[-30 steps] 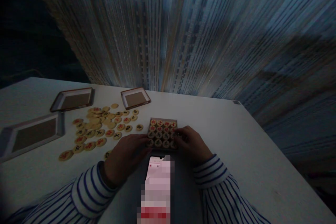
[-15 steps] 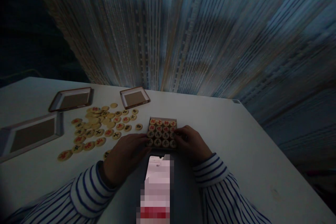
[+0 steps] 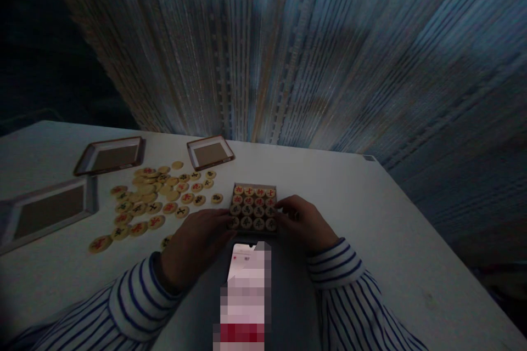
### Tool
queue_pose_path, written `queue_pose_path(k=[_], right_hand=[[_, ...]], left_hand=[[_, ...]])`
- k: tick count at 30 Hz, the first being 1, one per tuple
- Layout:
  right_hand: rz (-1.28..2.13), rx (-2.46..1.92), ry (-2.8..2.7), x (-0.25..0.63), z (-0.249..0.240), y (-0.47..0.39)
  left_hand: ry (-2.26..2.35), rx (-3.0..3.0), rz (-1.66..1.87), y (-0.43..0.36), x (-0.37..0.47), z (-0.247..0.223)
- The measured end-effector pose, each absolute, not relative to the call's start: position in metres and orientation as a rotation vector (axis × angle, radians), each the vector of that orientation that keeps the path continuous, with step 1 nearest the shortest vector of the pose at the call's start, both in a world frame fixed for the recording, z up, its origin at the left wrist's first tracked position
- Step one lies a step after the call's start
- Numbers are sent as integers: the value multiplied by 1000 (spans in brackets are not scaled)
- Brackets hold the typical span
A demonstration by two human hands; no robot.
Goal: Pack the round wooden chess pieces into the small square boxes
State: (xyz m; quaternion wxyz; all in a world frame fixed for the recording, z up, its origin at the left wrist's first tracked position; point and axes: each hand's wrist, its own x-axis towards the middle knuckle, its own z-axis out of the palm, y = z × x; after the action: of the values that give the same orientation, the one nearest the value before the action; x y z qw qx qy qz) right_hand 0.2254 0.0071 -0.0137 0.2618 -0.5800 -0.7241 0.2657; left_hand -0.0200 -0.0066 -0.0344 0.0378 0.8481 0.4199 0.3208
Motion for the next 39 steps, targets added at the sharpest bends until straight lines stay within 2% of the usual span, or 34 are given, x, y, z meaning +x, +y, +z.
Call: queue_pose_path(k=[10,39], right_hand=[[910,-1455,-2154,225,-7,4],[892,-1585,-2042,232,-9,5]], left_hand=[[1294,2610,989,-6,-20,-38],[1320,2618,867,-5,-23,-35]])
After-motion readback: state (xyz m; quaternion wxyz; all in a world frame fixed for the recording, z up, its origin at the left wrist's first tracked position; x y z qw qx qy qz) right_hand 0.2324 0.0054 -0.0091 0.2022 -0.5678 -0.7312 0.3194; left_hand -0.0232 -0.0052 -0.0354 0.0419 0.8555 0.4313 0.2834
